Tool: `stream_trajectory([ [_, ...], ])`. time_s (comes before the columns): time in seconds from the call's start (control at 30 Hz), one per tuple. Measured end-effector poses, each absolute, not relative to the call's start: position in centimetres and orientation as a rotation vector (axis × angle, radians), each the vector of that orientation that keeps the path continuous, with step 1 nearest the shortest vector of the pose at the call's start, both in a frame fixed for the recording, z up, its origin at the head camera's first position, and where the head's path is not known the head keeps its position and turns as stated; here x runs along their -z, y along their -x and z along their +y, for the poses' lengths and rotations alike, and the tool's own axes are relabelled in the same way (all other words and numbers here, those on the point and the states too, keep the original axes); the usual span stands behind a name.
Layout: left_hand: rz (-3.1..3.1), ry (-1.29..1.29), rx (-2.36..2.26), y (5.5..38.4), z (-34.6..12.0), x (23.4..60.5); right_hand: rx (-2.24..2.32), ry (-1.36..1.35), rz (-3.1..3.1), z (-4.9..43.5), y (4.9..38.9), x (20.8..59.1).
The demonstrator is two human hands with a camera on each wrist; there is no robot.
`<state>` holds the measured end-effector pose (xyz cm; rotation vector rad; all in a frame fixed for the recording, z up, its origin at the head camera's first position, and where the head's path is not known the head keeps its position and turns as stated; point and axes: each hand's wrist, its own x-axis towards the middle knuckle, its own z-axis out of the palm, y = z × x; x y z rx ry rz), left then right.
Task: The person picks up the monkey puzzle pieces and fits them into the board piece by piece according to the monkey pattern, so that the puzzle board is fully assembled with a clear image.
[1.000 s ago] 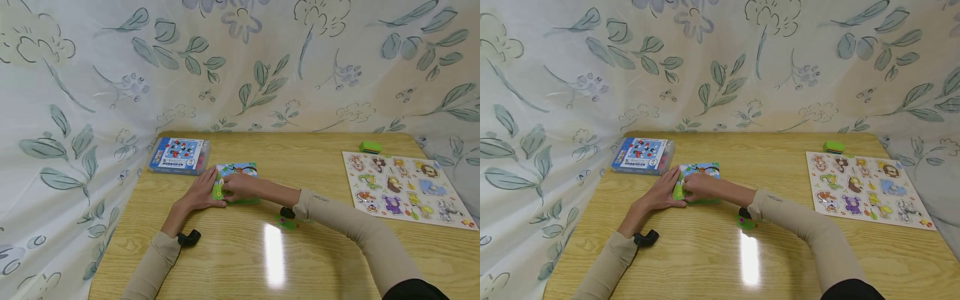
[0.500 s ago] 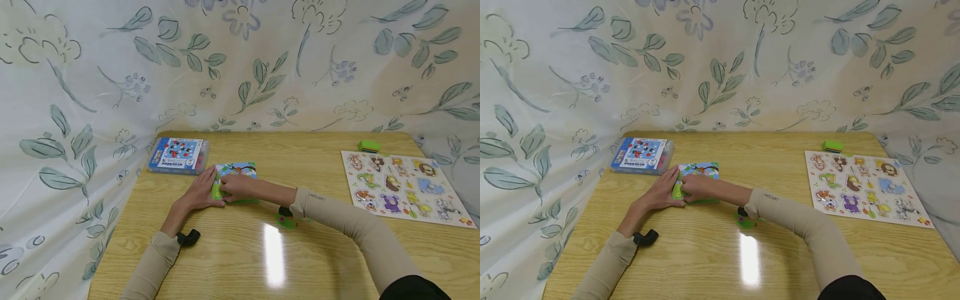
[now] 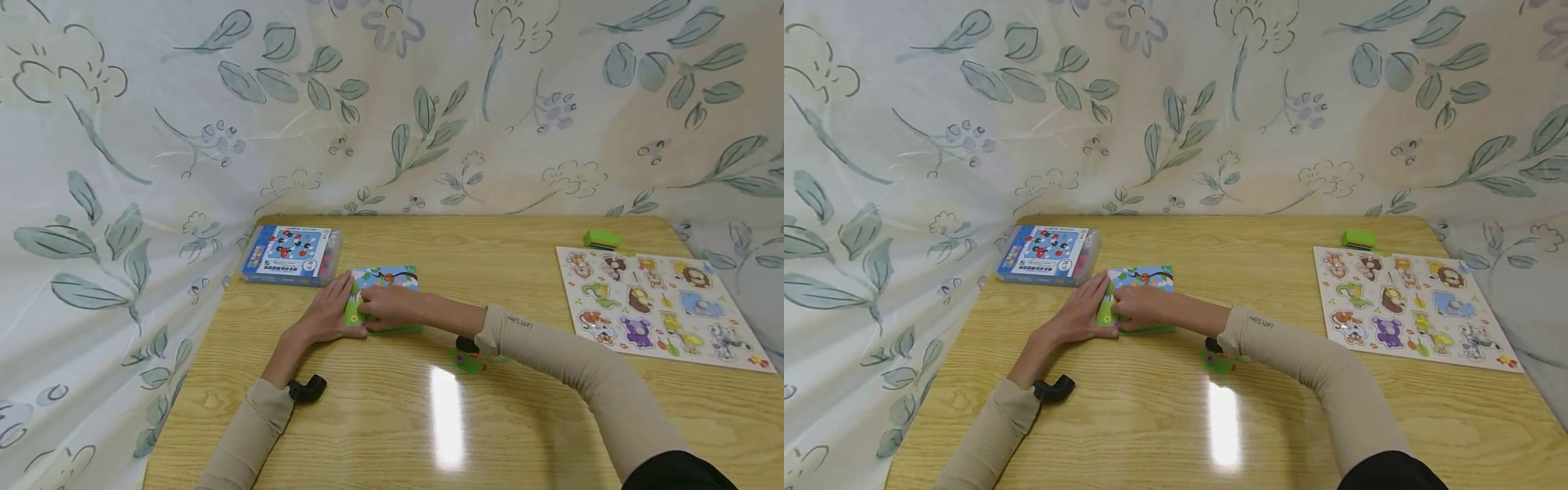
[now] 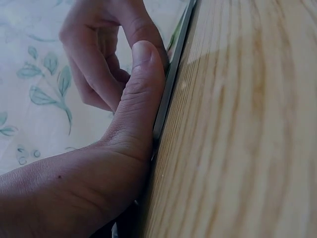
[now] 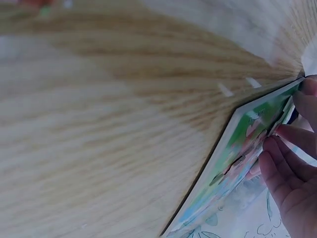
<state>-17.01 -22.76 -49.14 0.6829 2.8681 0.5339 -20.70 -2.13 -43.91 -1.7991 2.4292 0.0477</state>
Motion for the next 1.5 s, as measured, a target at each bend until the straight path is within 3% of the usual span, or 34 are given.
stream_trajectory([
  [0.6,2.869,-0.654,-0.527,17.1,-22.6,49.4,0.008,1.846,2.422,-0.9,20.8,44.2],
  [0.8,2.868,-0.638,-0.525,17.3,-22.3,49.4,0.226,1.831,2.538,4.2,20.6,44.3],
  [0.97,2.876,-0.634,-0.538,17.4,-22.5,49.5,0.314,1.49,2.549,9.9,18.4,43.9],
  [1.13,2.885,-0.631,-0.56,17.4,-22.8,49.7,0.389,1.349,2.575,14.2,15.9,44.2],
  [1.5,2.875,-0.662,-0.573,17.3,-22.8,49.7,0.346,1.393,2.684,16.8,13.0,44.8],
])
